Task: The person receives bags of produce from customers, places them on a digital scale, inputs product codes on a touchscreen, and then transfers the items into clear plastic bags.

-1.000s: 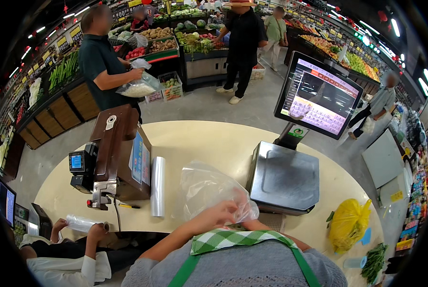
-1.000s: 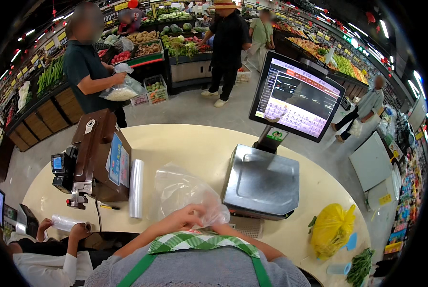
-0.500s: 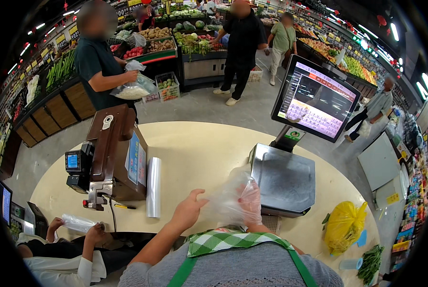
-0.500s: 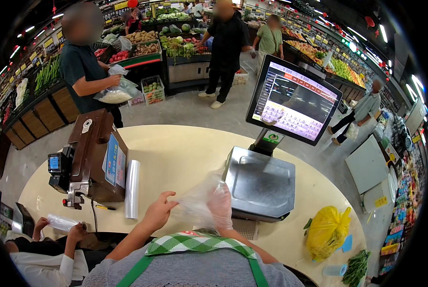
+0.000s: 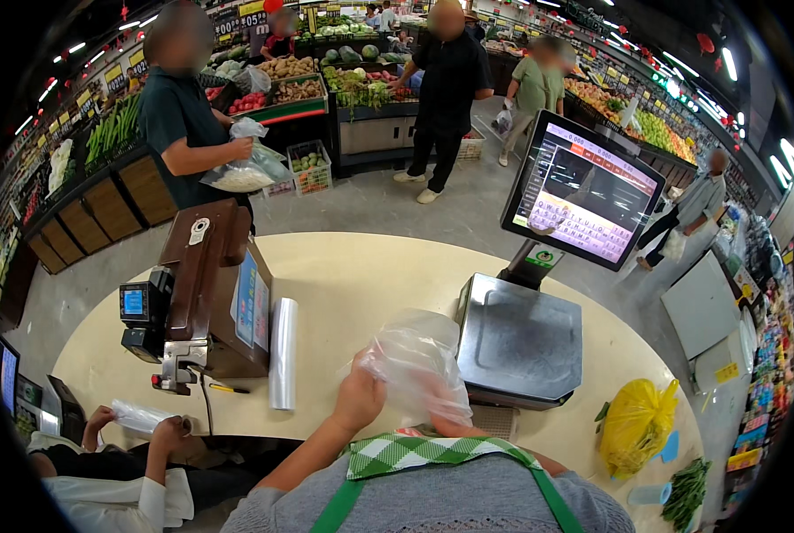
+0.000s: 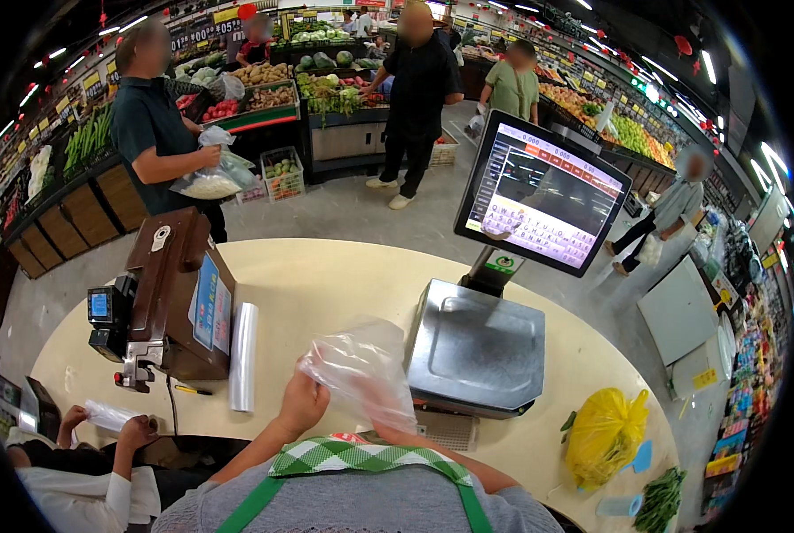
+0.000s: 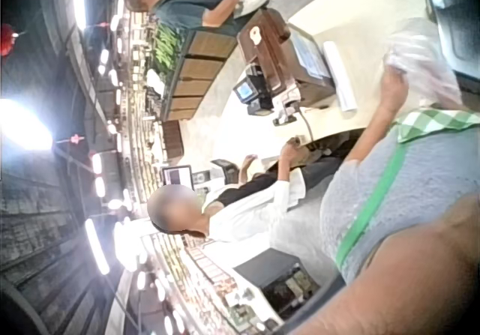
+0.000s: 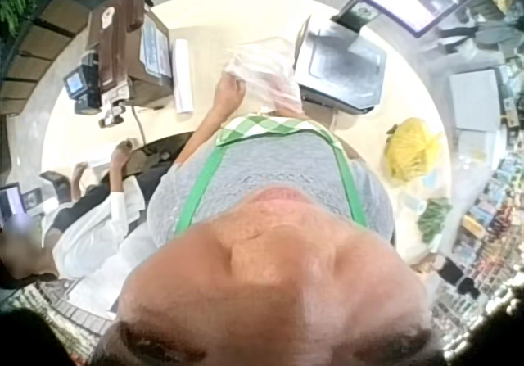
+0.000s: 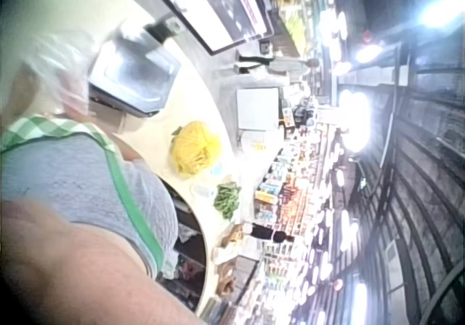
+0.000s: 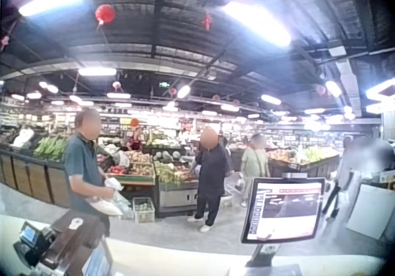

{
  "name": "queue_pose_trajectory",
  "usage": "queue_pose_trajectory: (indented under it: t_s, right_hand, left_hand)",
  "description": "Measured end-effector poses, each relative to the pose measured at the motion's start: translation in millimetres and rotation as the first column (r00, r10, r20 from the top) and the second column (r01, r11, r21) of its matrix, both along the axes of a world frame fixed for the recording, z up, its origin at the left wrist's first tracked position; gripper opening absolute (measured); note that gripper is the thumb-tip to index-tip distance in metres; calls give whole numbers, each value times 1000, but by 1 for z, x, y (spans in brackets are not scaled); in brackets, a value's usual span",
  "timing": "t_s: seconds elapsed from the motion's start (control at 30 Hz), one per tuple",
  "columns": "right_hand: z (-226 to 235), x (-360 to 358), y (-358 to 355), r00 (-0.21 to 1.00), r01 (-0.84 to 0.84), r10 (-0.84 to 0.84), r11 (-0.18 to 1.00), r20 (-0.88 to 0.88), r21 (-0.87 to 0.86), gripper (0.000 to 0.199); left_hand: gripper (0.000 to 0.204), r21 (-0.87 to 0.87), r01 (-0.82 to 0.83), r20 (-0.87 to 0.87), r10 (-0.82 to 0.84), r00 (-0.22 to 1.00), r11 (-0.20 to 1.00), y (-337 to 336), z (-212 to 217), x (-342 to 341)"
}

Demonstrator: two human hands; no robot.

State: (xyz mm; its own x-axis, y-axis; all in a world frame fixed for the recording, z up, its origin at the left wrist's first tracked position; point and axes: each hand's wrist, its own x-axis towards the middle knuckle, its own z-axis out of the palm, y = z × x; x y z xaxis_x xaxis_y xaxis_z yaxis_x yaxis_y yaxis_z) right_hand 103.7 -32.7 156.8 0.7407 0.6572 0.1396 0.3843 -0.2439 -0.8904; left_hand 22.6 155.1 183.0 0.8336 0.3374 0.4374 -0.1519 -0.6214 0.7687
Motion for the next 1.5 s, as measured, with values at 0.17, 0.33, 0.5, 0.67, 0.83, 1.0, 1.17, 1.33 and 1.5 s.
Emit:
queue_pose_trajectory:
  t_s: [0.17, 0.33, 0.5, 0.67, 0.83, 1.0, 1.17, 1.33, 1.5]
  right_hand:
    - [8, 1, -8, 991, -113, 114, 993, 64, -20, 37]
    - [7, 0, -5, 992, -122, 119, 990, 46, 64, 40]
    - [-13, 0, 6, 989, -55, 83, 974, -124, 218, 43]
    - [-18, 5, -4, 849, -31, 113, 986, -515, 165, 40]
    - [-17, 6, -14, 765, -144, 202, 979, -612, 143, 41]
    - [-21, 11, 3, 818, -316, 297, 948, -493, 47, 43]
    - [-52, 8, 5, 810, -539, 470, 831, -350, -133, 44]
    - [-60, 8, 17, 786, -607, 542, 767, -297, -209, 48]
    - [-31, 6, 17, 799, -590, 493, 753, -344, -292, 51]
  left_hand:
    - [49, -9, 218, -47, -218, 975, 976, -19, 0, -6]
    - [54, -671, 149, -462, -567, 681, 726, -36, 45, -7]
    - [47, -134, 617, -75, -628, 774, 776, -30, 21, -11]
    - [46, -397, 568, -216, -675, 705, 721, -33, 10, -10]
    - [45, -292, 628, -238, -691, 683, 721, -34, 21, -13]
    - [40, -100, 657, -87, -664, 742, 747, -36, 14, -8]
    - [51, -361, 542, -405, -651, 642, 759, -36, -15, 0]
    - [56, -120, 338, -635, -334, 696, 933, 10, -102, -24]
    - [44, 62, 175, -661, -91, 745, 983, 37, -178, -57]
